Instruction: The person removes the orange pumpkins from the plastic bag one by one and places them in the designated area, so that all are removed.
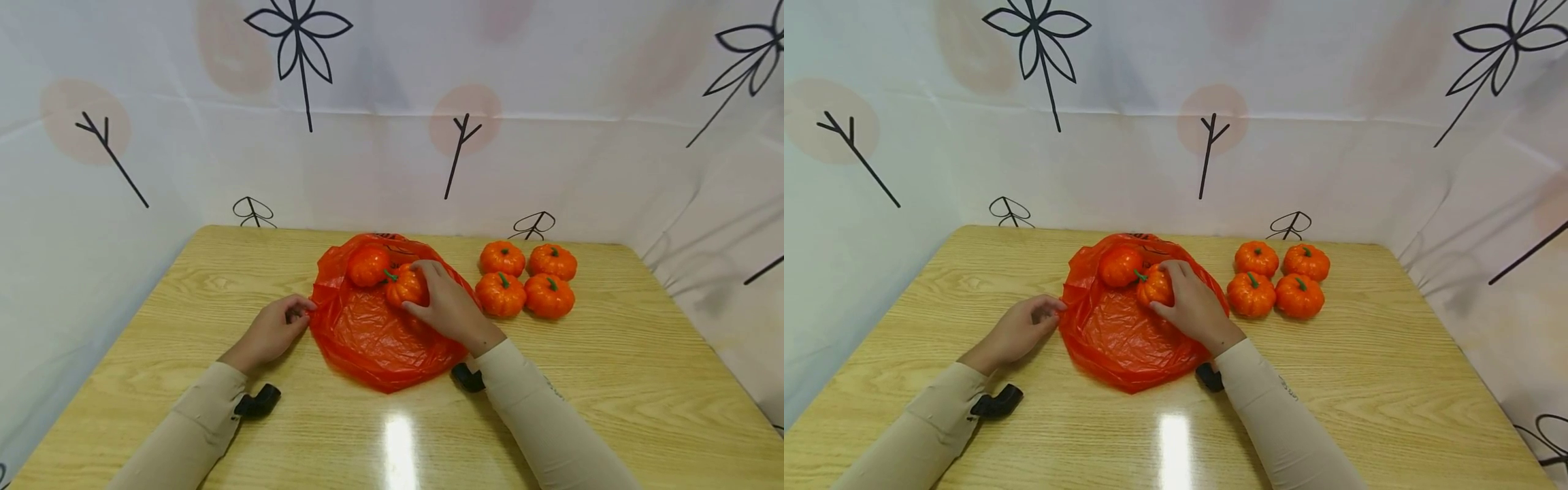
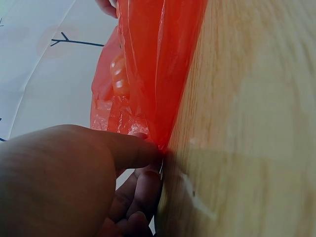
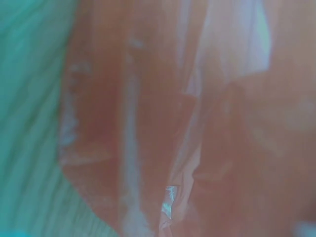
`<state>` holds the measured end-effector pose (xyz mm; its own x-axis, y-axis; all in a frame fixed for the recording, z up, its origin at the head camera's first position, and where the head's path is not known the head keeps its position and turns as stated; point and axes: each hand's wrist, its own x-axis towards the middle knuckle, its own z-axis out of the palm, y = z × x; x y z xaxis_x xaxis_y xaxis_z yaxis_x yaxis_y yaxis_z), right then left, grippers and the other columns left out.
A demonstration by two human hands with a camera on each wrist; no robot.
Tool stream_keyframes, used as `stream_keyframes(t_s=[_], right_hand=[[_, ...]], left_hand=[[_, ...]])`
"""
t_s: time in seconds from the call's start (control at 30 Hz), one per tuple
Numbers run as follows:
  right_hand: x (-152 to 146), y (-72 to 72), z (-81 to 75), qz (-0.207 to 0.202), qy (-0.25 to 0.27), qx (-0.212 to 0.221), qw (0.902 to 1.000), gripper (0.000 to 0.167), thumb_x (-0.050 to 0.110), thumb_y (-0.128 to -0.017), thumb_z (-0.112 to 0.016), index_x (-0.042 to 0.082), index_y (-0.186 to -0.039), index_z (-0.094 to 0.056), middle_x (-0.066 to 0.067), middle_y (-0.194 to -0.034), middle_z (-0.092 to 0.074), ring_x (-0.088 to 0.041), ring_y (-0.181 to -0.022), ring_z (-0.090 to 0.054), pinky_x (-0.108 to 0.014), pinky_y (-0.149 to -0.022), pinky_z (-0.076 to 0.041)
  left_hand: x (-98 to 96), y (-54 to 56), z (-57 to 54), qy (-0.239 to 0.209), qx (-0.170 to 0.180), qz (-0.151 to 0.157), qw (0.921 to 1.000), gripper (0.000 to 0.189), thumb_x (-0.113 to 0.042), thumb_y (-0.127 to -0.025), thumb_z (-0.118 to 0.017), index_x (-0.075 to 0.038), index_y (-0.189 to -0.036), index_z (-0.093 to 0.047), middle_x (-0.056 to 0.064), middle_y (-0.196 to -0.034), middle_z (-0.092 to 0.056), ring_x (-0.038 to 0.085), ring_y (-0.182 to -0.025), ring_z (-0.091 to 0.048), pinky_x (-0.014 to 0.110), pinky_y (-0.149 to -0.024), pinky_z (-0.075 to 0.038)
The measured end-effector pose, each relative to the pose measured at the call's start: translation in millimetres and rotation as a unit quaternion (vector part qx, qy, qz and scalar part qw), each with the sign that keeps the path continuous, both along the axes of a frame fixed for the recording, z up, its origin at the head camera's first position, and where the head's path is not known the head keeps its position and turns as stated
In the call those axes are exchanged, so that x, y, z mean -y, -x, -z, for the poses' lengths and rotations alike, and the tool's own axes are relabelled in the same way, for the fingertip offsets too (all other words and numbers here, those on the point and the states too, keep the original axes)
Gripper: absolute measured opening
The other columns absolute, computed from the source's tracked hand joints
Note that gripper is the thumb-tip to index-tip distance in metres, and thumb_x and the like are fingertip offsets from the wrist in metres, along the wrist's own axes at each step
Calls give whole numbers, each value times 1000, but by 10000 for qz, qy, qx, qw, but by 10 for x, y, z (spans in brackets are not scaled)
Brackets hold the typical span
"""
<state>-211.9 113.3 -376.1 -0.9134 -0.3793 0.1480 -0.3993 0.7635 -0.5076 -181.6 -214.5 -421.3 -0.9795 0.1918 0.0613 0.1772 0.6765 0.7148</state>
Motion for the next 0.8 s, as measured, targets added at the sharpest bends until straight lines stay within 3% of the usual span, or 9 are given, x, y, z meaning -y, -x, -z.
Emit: stream_keyframes(t_s=[0.8], right_hand=[[-15, -9, -2, -4, -21, 48, 10000, 67, 38, -91, -73, 13, -143, -39, -10, -146, -44, -30, -125, -56, -49, -108, -45]], left_hand=[[-4, -4, -17, -22, 10, 3, 10000, 17, -7, -99, -59, -8, -114, -66, 7, -99, -66, 17, -83, -56, 31, -77, -47]])
